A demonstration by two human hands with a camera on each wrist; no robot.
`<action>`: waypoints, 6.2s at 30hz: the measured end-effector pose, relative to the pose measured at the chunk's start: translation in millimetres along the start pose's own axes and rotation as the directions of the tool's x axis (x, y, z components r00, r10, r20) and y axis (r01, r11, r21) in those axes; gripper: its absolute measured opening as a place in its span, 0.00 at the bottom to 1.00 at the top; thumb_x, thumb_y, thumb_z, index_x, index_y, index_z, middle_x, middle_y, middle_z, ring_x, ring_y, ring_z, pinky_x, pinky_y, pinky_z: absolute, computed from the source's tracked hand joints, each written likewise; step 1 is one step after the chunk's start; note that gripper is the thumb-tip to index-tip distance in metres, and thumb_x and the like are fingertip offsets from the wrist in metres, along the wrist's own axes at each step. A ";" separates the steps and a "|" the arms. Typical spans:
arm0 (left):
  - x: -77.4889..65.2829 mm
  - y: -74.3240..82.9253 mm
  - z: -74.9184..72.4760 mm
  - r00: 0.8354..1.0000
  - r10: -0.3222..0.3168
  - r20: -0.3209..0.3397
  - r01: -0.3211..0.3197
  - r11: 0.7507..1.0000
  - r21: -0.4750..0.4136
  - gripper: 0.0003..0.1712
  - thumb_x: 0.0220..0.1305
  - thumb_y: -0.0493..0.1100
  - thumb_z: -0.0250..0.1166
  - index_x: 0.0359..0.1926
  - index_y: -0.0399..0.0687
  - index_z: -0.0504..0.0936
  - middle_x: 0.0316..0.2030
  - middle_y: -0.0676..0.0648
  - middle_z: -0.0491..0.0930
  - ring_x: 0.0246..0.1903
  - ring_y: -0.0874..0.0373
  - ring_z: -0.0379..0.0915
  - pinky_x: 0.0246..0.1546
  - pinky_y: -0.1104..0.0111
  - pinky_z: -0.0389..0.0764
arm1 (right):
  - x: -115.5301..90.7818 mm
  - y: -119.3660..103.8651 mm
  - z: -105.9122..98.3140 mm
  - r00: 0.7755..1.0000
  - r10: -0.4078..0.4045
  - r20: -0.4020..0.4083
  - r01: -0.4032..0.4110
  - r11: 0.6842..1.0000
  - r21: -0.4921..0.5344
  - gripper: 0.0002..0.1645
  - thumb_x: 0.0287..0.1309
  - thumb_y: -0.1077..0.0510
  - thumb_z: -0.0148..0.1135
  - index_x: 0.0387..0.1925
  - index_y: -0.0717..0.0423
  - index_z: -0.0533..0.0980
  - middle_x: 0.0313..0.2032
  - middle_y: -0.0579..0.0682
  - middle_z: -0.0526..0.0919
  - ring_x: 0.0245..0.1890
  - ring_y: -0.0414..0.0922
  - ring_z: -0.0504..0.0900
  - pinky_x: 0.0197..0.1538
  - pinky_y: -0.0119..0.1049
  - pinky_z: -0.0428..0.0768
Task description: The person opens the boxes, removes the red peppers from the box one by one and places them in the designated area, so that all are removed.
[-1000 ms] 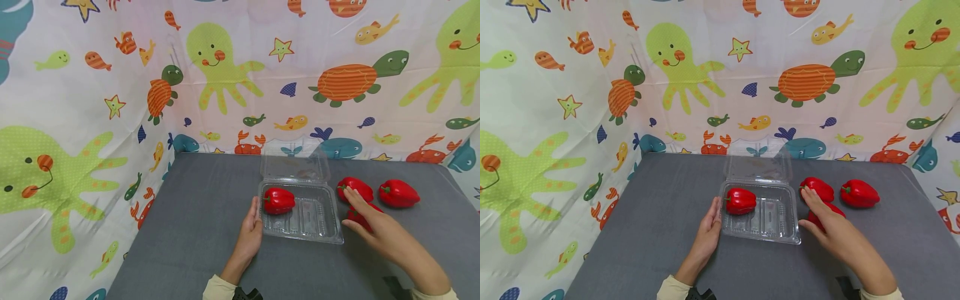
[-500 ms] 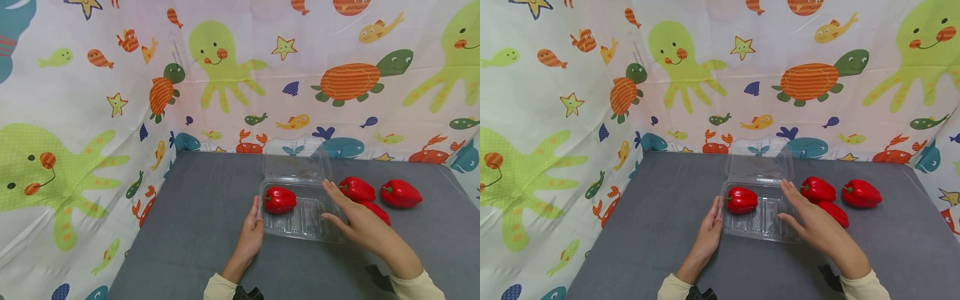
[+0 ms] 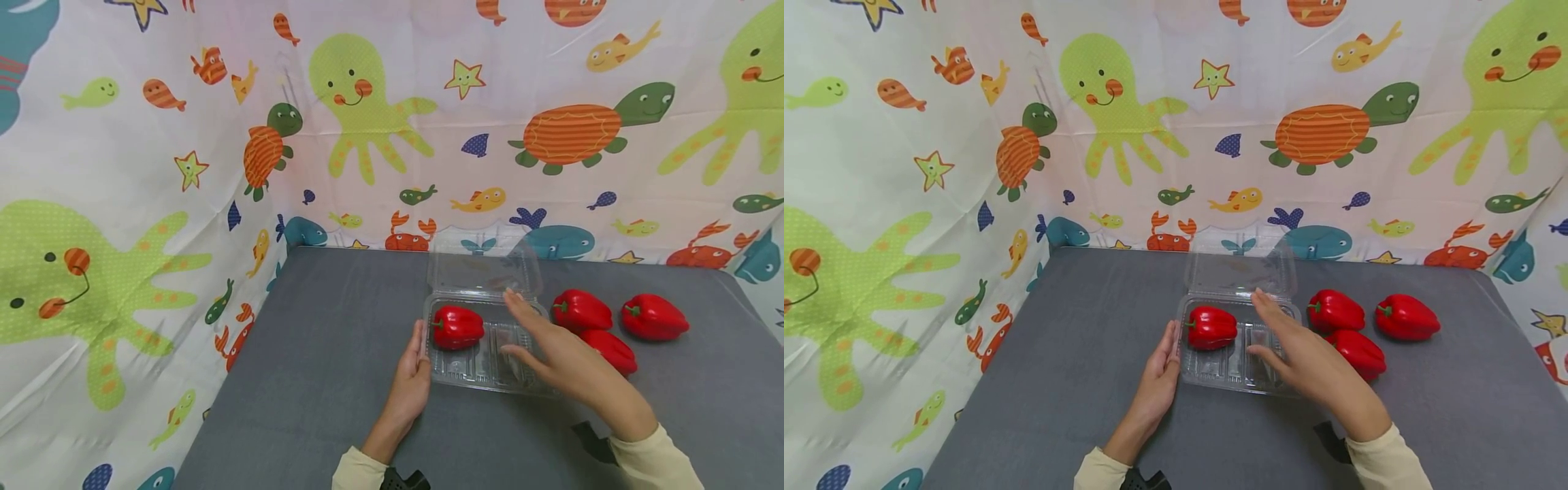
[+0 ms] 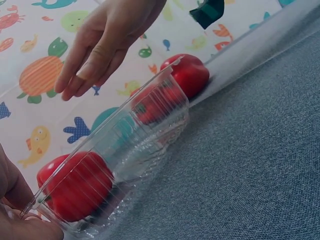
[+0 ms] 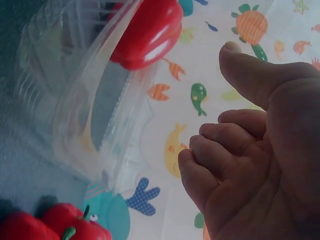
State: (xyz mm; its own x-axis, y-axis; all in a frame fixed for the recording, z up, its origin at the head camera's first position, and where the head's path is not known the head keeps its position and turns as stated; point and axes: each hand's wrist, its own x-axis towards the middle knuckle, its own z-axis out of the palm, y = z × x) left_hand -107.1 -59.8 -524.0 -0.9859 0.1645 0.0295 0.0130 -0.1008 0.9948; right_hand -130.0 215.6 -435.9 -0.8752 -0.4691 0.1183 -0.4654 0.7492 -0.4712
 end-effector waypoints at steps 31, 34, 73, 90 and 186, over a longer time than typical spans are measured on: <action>0.3 1.7 0.2 1.000 -0.004 0.002 0.004 1.000 0.017 0.40 0.80 0.28 0.42 0.86 0.43 0.40 0.85 0.45 0.40 0.83 0.54 0.36 0.79 0.58 0.45 | 35.4 -21.0 41.1 0.997 -0.079 0.010 0.078 0.995 0.058 0.61 0.63 0.46 0.76 0.86 0.49 0.50 0.82 0.55 0.56 0.76 0.59 0.68 0.68 0.61 0.75; 0.2 1.5 -0.1 1.000 -0.001 0.002 0.001 1.000 0.017 0.40 0.80 0.28 0.42 0.85 0.42 0.40 0.85 0.46 0.40 0.83 0.55 0.36 0.80 0.58 0.45 | 38.0 -20.9 45.3 0.996 -0.088 0.010 0.088 0.995 0.050 0.61 0.62 0.48 0.77 0.85 0.51 0.51 0.82 0.56 0.56 0.74 0.61 0.69 0.68 0.63 0.75; 1.5 0.7 1.8 1.000 0.010 0.009 -0.010 1.000 0.001 0.40 0.77 0.25 0.39 0.85 0.38 0.40 0.85 0.44 0.40 0.83 0.55 0.35 0.79 0.62 0.42 | 54.7 -25.5 69.8 0.997 -0.072 -0.020 0.071 0.997 -0.044 0.56 0.60 0.52 0.79 0.81 0.62 0.59 0.78 0.63 0.63 0.71 0.62 0.74 0.64 0.62 0.79; 0.7 -0.2 0.0 1.000 0.023 0.013 -0.023 1.000 0.009 0.39 0.77 0.25 0.40 0.84 0.36 0.40 0.85 0.41 0.40 0.83 0.51 0.34 0.79 0.61 0.42 | 59.8 -30.5 76.7 0.998 -0.029 -0.061 0.024 0.997 -0.076 0.56 0.58 0.51 0.80 0.79 0.65 0.61 0.77 0.64 0.65 0.69 0.63 0.76 0.62 0.62 0.81; -0.3 1.6 2.1 1.000 0.016 0.015 -0.016 1.000 -0.017 0.40 0.76 0.25 0.38 0.85 0.38 0.38 0.85 0.41 0.38 0.83 0.54 0.33 0.80 0.60 0.42 | 31.9 -46.3 37.4 0.977 0.033 -0.211 -0.050 0.996 -0.074 0.55 0.54 0.69 0.78 0.81 0.54 0.63 0.76 0.58 0.67 0.73 0.59 0.71 0.56 0.58 0.84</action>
State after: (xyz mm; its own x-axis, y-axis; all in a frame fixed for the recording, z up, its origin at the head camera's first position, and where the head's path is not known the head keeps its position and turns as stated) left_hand -106.5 -58.0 -522.2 -0.9830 0.1775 0.0470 0.0257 -0.1205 0.9924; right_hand -131.4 148.5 -442.9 -0.8983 -0.3348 0.2847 -0.4298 0.8041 -0.4108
